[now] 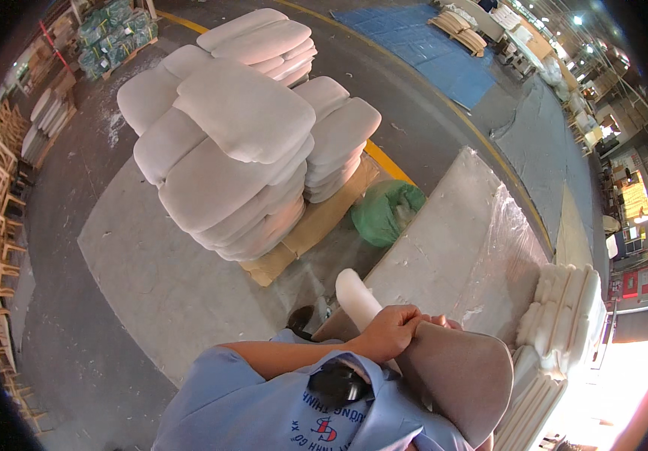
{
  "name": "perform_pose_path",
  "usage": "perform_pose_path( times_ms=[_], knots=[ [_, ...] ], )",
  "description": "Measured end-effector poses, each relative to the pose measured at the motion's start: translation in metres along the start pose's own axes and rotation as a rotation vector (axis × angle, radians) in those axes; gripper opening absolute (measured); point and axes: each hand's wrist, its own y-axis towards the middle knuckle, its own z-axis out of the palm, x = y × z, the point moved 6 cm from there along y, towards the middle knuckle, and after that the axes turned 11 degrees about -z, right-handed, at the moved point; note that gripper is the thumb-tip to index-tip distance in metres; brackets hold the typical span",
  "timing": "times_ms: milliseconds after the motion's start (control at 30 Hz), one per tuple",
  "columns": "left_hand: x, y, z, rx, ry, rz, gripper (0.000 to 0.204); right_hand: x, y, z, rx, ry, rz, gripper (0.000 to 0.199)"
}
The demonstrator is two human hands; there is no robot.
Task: The person inserts rectangular foam inserts into fabric covers, aligns the edges, and smooths the covers by hand. The finished items are stacked on a nearby pallet. The person handles foam inserts and fabric covers one at a time.
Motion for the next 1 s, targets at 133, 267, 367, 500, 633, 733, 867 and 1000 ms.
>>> perform_pose_path(
  times_ms=[133, 267, 367, 500, 633, 733, 867, 1000],
  knots=[
    [0.000, 0.004, 0.000, 0.010, -0.074, -0.103, 0.019, -0.004, -0.002, 0.001, 0.091, 0.005, 0.133, 0.038],
    [0.003, 0.007, -0.009, -0.014, -0.152, -0.158, 0.021, 0.010, 0.000, 0.014, 0.119, -0.148, 0.097, 0.034],
    [0.016, 0.012, -0.013, 0.004, -0.313, -0.211, 0.025, 0.009, 0.009, 0.012, 0.162, -0.146, 0.082, 0.030],
    [0.029, 0.009, -0.025, 0.158, -0.624, -0.361, 0.029, 0.021, 0.019, 0.026, 0.293, 0.089, 0.146, 0.028],
    [0.039, -0.013, -0.021, 0.489, -0.765, -0.483, 0.032, 0.024, 0.023, 0.027, 0.360, 0.137, 0.200, 0.028],
    [0.044, -0.024, -0.018, 0.591, -0.732, -0.506, 0.037, 0.015, 0.029, 0.020, 0.264, 0.163, 0.254, 0.027],
    [0.053, -0.024, -0.023, 0.466, -0.740, -0.407, 0.033, 0.006, 0.044, 0.008, 0.279, 0.030, 0.306, 0.030],
    [0.057, -0.017, -0.051, 0.146, -0.554, -0.258, 0.028, 0.008, 0.074, 0.015, 0.274, -0.496, 0.148, 0.025]
  ],
)
